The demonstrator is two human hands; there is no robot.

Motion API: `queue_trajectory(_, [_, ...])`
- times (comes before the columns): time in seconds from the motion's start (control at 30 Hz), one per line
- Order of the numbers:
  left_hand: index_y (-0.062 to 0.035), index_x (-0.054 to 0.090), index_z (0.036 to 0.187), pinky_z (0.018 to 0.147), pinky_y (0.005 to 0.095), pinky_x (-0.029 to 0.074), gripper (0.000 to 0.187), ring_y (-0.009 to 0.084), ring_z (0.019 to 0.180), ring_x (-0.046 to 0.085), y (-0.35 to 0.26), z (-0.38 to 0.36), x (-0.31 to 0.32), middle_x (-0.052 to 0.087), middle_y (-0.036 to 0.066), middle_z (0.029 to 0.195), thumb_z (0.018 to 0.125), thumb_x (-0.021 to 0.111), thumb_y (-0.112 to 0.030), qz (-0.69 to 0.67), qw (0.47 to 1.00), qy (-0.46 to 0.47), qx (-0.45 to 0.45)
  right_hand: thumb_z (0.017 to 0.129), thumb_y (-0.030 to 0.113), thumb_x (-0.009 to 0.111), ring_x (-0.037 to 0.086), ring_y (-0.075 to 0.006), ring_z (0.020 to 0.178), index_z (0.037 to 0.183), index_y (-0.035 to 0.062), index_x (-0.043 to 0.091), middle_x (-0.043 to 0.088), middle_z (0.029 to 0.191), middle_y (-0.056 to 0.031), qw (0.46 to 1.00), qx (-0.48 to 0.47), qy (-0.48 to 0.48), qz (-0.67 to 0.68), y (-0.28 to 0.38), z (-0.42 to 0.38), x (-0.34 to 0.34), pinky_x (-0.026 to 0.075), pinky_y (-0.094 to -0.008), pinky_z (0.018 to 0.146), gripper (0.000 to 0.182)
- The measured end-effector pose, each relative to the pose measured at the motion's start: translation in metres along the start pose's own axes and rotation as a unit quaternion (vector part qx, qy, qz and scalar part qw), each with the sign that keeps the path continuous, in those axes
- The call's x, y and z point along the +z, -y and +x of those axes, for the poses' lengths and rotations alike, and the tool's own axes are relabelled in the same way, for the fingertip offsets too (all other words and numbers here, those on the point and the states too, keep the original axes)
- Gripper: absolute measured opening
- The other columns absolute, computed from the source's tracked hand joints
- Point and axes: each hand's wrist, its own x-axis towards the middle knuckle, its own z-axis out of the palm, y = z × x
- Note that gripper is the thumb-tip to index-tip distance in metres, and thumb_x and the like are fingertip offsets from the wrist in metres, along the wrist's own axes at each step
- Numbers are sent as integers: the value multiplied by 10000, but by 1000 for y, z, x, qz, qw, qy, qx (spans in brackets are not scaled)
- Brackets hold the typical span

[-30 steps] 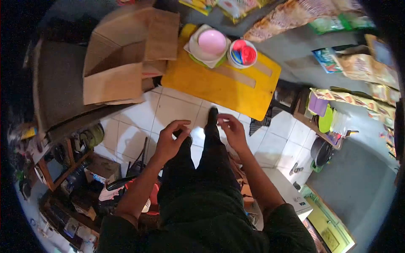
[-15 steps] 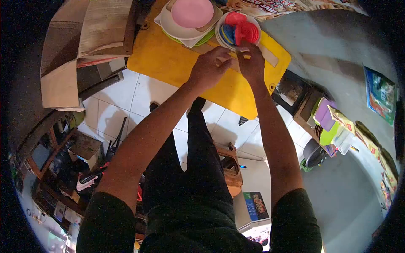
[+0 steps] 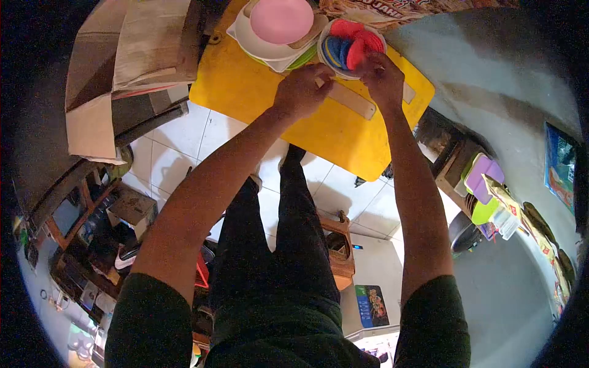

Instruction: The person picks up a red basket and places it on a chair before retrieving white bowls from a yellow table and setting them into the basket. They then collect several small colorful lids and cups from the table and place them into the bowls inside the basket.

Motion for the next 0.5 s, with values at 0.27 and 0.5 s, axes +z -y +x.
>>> queue_trajectory(0.27, [-121, 576, 1111, 766, 407, 517, 352, 284, 839, 642, -12, 32, 8, 631, 105, 1023, 843, 654, -337, 71, 984, -123, 103, 898, 105, 630, 673, -170, 740, 1058, 11, 598, 665, 919, -91, 952, 136, -68, 264, 26, -41, -17, 577, -297, 601, 188])
queue_trajectory(0.5, [-120, 642, 1047, 803, 407, 516, 335, 287, 885, 649, -11, 50, 23, 637, 109, 1044, 828, 669, -371, 114, 990, -56, 60, 894, 120, 628, 680, -211, 775, 1081, 19, 566, 645, 995, -113, 889, 213, -89, 394, 37, -90, -22, 588, -322, 641, 221])
